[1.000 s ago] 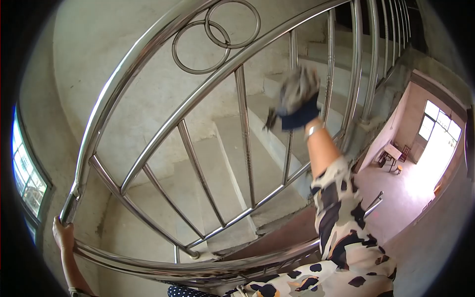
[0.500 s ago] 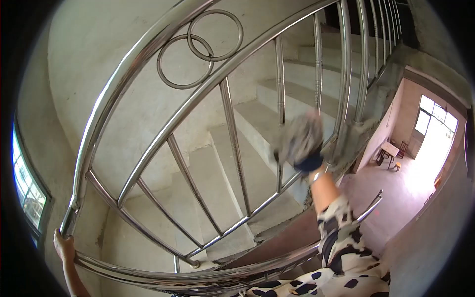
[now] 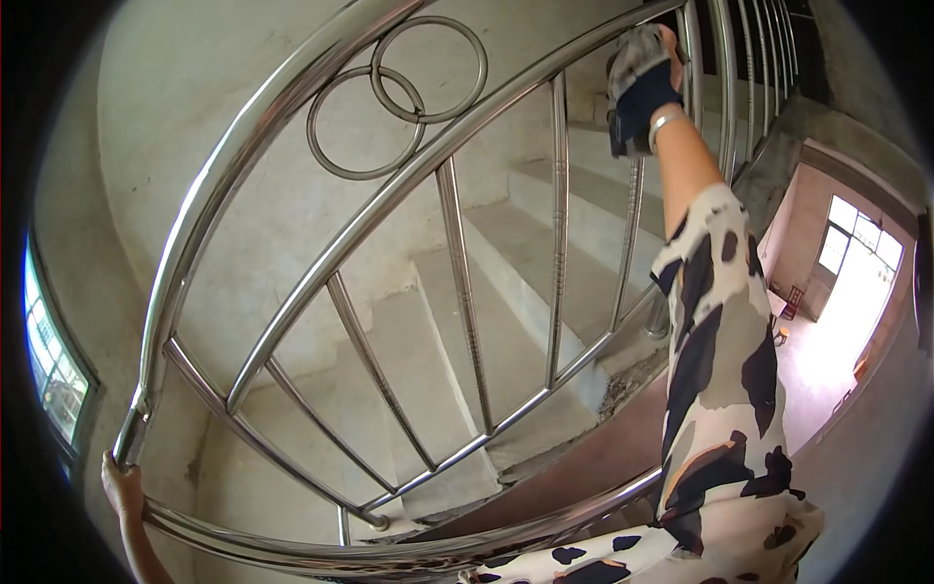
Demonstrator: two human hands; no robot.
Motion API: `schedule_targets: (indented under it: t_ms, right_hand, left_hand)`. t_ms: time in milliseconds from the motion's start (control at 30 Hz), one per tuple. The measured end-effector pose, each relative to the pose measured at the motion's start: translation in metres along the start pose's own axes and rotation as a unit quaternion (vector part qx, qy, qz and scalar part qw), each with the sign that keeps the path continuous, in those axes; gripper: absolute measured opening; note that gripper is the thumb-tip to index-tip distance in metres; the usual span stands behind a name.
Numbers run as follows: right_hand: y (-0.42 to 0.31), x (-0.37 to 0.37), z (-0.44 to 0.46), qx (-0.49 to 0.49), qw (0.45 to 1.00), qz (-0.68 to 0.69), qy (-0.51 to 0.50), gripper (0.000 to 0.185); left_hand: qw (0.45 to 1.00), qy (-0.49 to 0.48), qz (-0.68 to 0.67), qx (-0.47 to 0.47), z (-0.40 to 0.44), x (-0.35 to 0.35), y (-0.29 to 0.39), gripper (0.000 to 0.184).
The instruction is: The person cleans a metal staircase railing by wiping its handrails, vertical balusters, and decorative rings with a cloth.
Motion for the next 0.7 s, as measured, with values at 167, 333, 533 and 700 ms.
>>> schedule_targets:
  t_ms: [167,333,533,700]
  right_hand:
    - [0.031,0.036,-0.151,-0.029,0.997,0.05,0.05,0.029]
    - [0.078,0.064,-0.345,-0.105,0.976,0.091,0.165,0.035]
    - [0.044,0.094,-0.399,0.024,0.876,-0.194,0.441,0.037]
    - [0.03,0.037,-0.148,-0.042,0.601,0.792,0.1,0.033]
  left_hand:
    - [0.995,-0.088,-0.011,0.035,0.0,0.001,0.011,0.048]
    - [0.999,-0.041,0.023,0.016,0.006,-0.004,-0.004,0.052]
    - [0.994,-0.089,0.036,0.043,0.004,-0.004,0.005,0.056]
    - [0.997,-0.053,0.042,0.022,0.008,-0.014,-0.012,0.056]
Point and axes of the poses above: each hand's wrist, its own z-axis towards the middle knuckle, its own x-axis out of the back of the hand, y = z × x, the point moved 9 cm from there along z, towards the middle knuckle, and after that the axes turned 5 degrees about x, right-handed, at the moved point
